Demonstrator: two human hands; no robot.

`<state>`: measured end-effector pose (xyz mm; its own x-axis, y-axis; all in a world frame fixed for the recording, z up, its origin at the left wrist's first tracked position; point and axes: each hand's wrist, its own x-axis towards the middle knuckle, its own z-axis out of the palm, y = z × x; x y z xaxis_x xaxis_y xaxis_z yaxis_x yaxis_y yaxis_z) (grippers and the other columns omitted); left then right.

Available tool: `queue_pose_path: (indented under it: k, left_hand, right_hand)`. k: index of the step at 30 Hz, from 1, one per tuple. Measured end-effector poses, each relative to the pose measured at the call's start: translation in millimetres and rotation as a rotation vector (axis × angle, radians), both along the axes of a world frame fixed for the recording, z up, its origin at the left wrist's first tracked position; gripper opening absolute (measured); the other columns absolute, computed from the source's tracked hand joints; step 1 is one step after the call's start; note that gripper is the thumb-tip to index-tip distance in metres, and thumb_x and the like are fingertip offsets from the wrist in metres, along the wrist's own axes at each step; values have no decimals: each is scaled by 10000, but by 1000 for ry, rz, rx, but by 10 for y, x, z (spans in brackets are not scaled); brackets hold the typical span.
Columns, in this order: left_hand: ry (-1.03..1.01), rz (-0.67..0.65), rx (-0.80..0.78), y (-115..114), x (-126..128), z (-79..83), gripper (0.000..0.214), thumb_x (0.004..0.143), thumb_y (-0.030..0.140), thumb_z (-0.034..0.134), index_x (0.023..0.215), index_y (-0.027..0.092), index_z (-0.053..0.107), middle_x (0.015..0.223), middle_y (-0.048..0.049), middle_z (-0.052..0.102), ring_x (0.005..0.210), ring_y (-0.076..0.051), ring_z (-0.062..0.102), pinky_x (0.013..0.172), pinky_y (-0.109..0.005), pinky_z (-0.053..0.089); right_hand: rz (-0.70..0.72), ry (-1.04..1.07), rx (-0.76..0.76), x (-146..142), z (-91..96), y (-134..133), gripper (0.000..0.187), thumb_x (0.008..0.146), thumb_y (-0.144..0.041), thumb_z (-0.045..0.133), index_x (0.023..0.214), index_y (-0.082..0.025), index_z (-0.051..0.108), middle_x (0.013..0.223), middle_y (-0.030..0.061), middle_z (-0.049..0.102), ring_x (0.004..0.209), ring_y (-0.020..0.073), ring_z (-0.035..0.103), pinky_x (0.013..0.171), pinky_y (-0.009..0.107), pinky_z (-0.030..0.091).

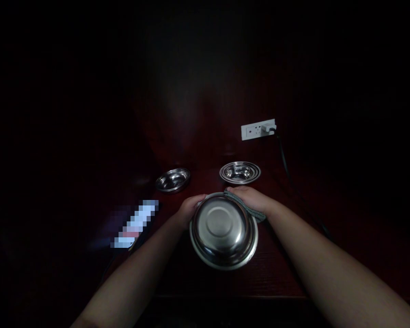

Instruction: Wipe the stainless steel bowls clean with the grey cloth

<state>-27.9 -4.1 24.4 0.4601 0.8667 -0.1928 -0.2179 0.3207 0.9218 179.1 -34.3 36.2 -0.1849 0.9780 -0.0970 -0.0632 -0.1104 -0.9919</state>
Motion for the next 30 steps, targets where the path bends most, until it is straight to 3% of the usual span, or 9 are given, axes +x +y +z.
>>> queue_pose_path:
  k: [4, 7, 15, 23, 30]
  left_hand:
    - [-138, 103, -136, 77, 11, -18, 245, 758, 338, 562, 746, 115, 662, 695, -71, 666, 692, -194, 619, 791, -349, 457]
    - [-276, 212, -141, 116, 38, -12, 215, 788, 301, 517, 768, 131, 648, 754, -69, 676, 779, -197, 638, 844, -346, 463]
    - [-384, 451, -123, 166, 72, -40, 170, 808, 245, 497, 761, 153, 632, 750, -47, 678, 829, -191, 648, 847, -340, 479]
    - [-379, 525, -125, 172, 81, -65, 162, 809, 231, 500, 751, 151, 628, 746, -46, 681, 717, -167, 646, 780, -321, 493]
    - [-391, 546, -148, 202, 82, -107, 169, 826, 242, 479, 797, 158, 623, 792, -52, 684, 769, -180, 654, 790, -333, 497]
  right_hand:
    - [-251, 31, 67, 31, 0, 76, 236, 793, -390, 585, 762, -181, 689, 747, 61, 709, 698, 198, 648, 694, 319, 511]
    - [-357, 12, 113, 57, -28, 136, 256, 807, -409, 541, 754, -196, 672, 733, 47, 698, 714, 198, 638, 706, 317, 496]
    - [-488, -441, 557, 42, -55, 154, 356, 816, -508, 436, 682, -204, 564, 657, 13, 587, 652, 180, 532, 643, 297, 402]
    - [-588, -480, 631, 46, 13, 98, 329, 853, -465, 411, 652, -217, 489, 638, 11, 518, 633, 183, 490, 605, 287, 359]
    - [-815, -279, 654, 92, 22, 70, 335, 856, -502, 392, 691, -221, 470, 630, -9, 445, 586, 158, 414, 541, 258, 340]
